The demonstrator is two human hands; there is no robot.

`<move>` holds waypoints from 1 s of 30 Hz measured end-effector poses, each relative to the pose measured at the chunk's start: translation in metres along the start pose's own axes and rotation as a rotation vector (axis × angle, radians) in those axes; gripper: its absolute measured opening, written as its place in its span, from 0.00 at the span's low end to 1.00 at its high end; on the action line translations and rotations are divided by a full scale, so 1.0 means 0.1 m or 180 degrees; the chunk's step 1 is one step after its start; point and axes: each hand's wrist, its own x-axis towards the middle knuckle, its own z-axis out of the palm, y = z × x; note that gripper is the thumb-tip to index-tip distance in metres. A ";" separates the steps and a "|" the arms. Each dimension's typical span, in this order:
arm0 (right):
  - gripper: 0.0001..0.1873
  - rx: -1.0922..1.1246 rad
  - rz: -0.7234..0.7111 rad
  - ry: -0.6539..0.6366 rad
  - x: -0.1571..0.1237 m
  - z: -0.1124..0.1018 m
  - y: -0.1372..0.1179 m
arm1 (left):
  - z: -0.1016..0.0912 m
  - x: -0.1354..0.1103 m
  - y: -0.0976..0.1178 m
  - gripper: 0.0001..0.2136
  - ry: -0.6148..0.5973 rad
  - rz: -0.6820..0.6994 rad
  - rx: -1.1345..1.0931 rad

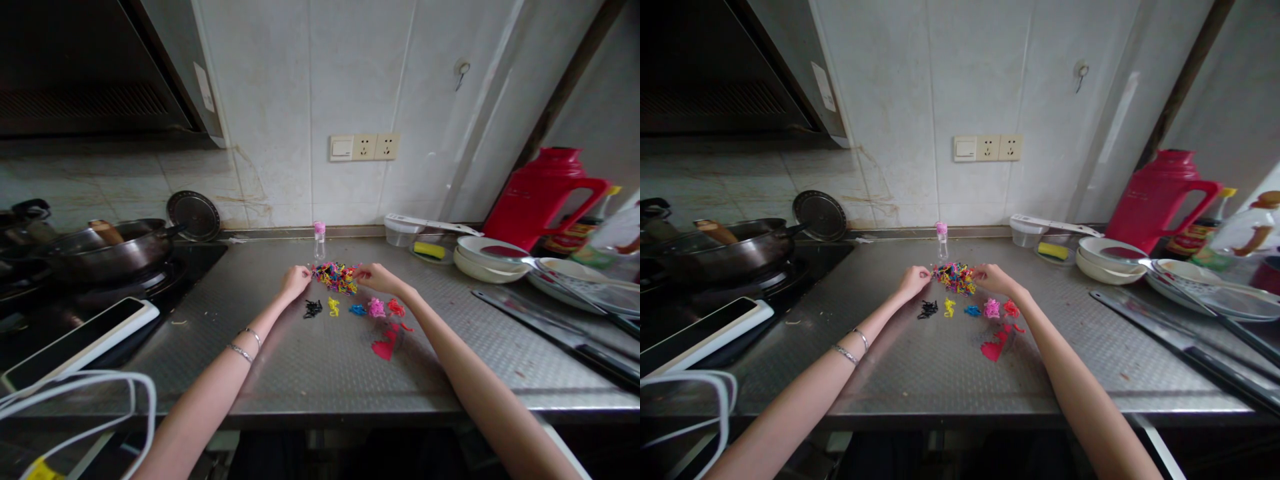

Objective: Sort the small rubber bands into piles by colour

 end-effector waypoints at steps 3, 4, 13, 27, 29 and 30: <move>0.14 0.0010 0.0067 -0.0078 0.00 0.00 0.03 | -0.05 0.04 -0.04 0.08 0.0011 -0.0055 -0.0047; 0.14 0.0003 0.0080 -0.0110 0.00 0.00 0.04 | -0.07 0.06 -0.05 0.08 -0.0004 -0.0053 -0.0111; 0.13 -0.0119 0.0115 -0.0338 -0.03 0.02 0.06 | -0.38 0.07 -0.03 0.11 -0.1580 0.0601 -0.1160; 0.11 -0.0185 0.0084 -0.0362 -0.01 0.10 0.07 | -0.43 0.00 -0.04 0.11 -0.2581 0.0365 -0.1045; 0.11 -0.0208 0.0140 -0.0341 -0.01 0.11 0.07 | -0.44 -0.01 -0.04 0.11 -0.2647 0.0354 -0.1017; 0.12 -0.0214 0.0169 -0.0332 0.00 0.11 0.07 | -0.46 -0.01 -0.04 0.11 -0.2662 0.0364 -0.1009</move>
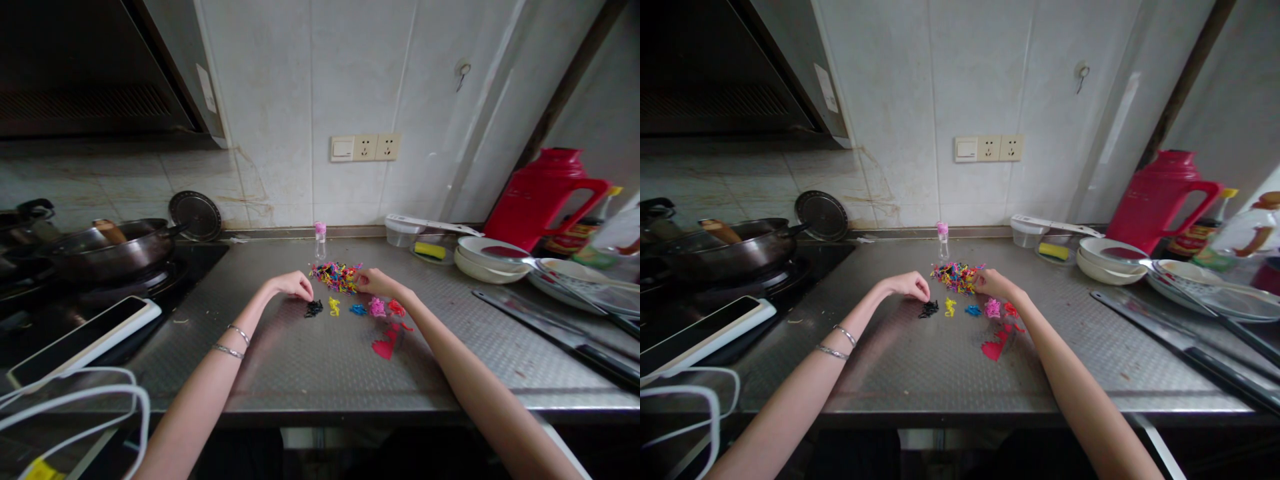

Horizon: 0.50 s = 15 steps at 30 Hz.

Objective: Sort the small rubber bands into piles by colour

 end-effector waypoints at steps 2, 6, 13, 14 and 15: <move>0.13 0.0005 0.0026 0.0000 0.00 -0.01 0.01 | -0.02 -0.03 0.01 0.11 -0.0007 0.0010 0.0006; 0.11 -0.0007 -0.0082 -0.0056 -0.01 -0.03 0.02 | -0.06 -0.07 0.03 0.13 0.0071 0.0044 -0.0062; 0.09 0.0041 -0.0093 -0.0030 0.00 0.00 0.05 | -0.06 -0.07 0.02 0.14 0.0549 0.0019 -0.0107; 0.08 0.0027 -0.0089 -0.0012 0.00 0.01 0.05 | -0.05 -0.07 0.02 0.14 0.0582 0.0018 -0.0121; 0.08 0.0009 -0.0089 0.0004 0.01 0.02 0.05 | -0.05 -0.06 0.02 0.14 0.0611 0.0018 -0.0133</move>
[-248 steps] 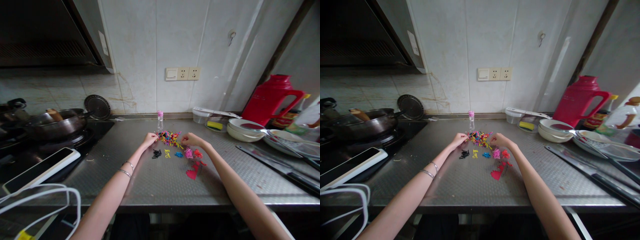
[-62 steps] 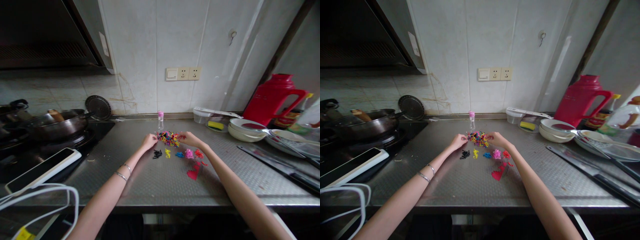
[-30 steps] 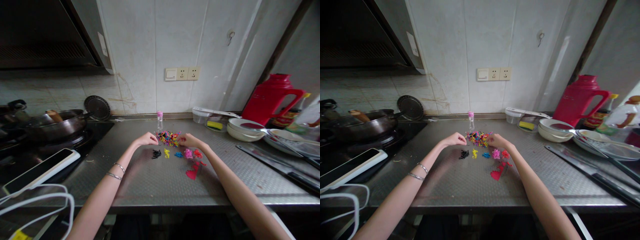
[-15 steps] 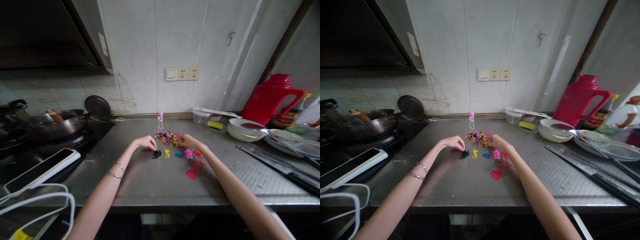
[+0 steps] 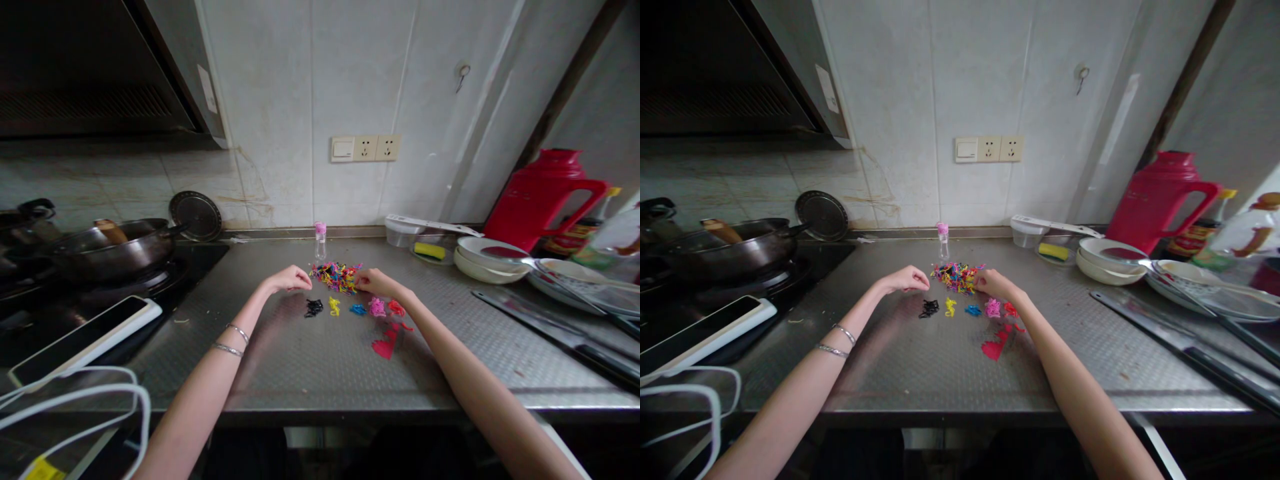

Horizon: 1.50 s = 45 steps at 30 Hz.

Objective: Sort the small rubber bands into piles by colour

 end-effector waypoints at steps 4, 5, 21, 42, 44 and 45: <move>0.07 -0.0080 -0.0101 0.0018 0.01 0.01 0.02 | 0.02 0.02 -0.02 0.13 0.0066 0.0024 -0.0047; 0.07 -0.0080 -0.0128 0.0008 0.01 0.01 0.02 | 0.02 0.02 -0.03 0.14 0.0080 0.0021 -0.0059; 0.10 0.0046 0.0064 -0.0066 -0.05 -0.22 -0.01 | 0.04 0.08 -0.11 0.14 0.0122 0.0003 -0.0094; 0.07 0.0010 0.0001 0.0097 0.00 -0.04 0.12 | 0.05 0.07 -0.08 0.12 0.0047 -0.0093 -0.0307; 0.07 0.0050 0.0068 0.0193 -0.02 -0.11 0.08 | 0.05 0.07 -0.08 0.12 0.0057 -0.0105 -0.0297; 0.07 0.0067 0.0087 0.0233 -0.03 -0.14 0.06 | 0.05 0.07 -0.08 0.12 0.0063 -0.0097 -0.0294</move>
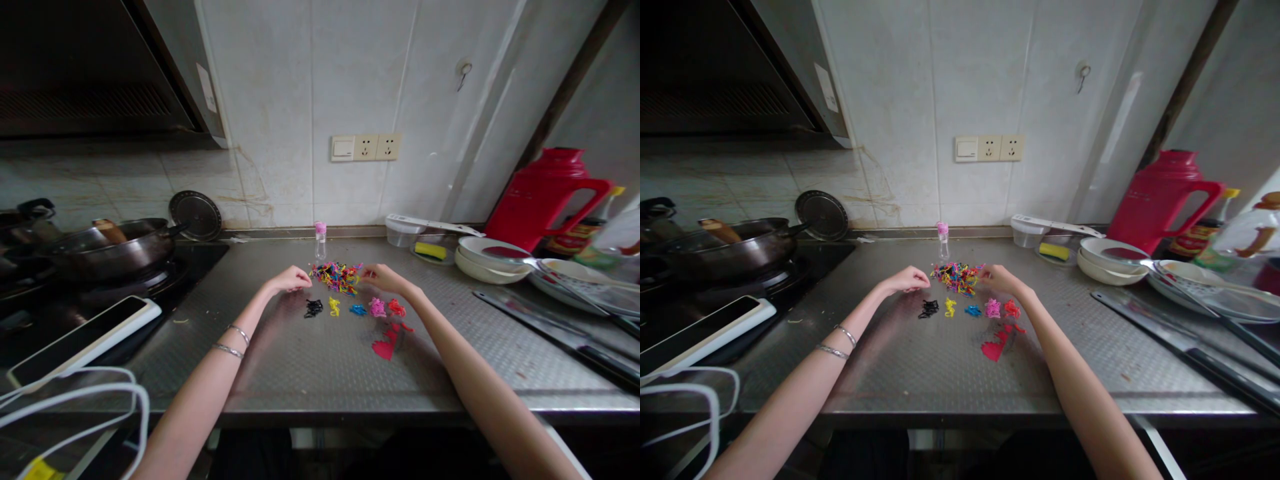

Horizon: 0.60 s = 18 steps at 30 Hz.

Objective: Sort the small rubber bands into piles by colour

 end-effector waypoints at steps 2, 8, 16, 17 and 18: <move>0.08 0.0036 0.0013 0.0090 -0.01 -0.06 -0.04 | 0.00 0.00 0.00 0.12 0.0009 0.0024 0.0005; 0.11 0.0160 -0.0051 0.0200 -0.01 -0.10 -0.16 | 0.03 0.01 0.00 0.12 0.0061 0.0022 0.0089; 0.10 0.0477 -0.0529 -0.0125 0.02 0.08 -0.47 | 0.07 0.04 -0.01 0.13 0.0196 0.0003 0.0172; 0.10 0.0523 -0.0602 -0.0196 0.02 0.10 -0.51 | 0.07 0.04 -0.01 0.14 0.0203 0.0009 0.0188; 0.10 0.0567 -0.0663 -0.0268 0.02 0.13 -0.54 | 0.07 0.04 -0.01 0.14 0.0212 0.0011 0.0209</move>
